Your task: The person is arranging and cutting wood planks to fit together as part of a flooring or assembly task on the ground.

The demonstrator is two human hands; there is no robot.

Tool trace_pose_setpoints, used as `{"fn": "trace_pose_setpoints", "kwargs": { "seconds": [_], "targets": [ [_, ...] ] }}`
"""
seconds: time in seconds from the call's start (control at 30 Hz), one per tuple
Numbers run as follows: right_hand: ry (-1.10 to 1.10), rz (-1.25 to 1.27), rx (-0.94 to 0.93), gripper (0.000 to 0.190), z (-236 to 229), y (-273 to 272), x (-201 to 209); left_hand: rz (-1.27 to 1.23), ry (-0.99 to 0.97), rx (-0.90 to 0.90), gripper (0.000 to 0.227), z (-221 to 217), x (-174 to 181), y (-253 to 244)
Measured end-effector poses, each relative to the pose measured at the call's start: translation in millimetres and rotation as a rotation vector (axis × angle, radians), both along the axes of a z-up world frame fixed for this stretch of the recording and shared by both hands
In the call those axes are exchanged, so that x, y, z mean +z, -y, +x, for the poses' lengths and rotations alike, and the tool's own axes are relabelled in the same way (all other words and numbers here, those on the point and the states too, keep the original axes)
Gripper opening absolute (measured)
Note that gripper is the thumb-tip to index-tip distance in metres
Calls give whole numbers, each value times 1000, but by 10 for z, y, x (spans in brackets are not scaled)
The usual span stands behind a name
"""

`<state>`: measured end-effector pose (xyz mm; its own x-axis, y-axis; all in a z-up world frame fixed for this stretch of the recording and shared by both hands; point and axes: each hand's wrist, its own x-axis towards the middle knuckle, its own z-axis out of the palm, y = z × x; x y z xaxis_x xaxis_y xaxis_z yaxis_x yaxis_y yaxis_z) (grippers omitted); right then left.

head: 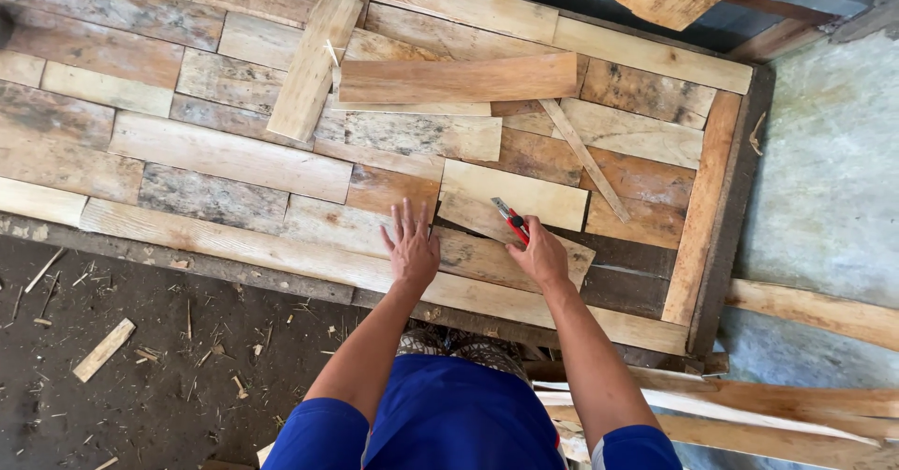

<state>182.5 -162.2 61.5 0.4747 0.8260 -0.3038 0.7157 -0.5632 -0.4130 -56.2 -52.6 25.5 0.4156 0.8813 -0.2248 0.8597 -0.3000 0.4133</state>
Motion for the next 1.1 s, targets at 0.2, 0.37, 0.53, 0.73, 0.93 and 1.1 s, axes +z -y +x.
{"fn": "trace_pose_setpoints", "kwargs": {
  "seconds": [0.2,0.37,0.53,0.73,0.93,1.1],
  "targets": [
    [-30,-73,27,67,-24,-39,58,37,35,-68,64,-2,-179,68],
    [-66,-181,23,65,-37,-106,132,21,27,-88,63,-13,-146,77],
    [-49,-134,54,63,-31,-96,65,3,23,-96,64,-25,-147,84],
    [-26,-120,62,65,-39,-94,63,18,74,-92,67,-28,-108,85],
    [-53,-118,44,62,-73,-90,112,13,63,-90,67,-26,-141,77],
    [-31,-28,42,59,-104,-43,55,25,75,-86,67,-36,-195,97]
  ]
}}
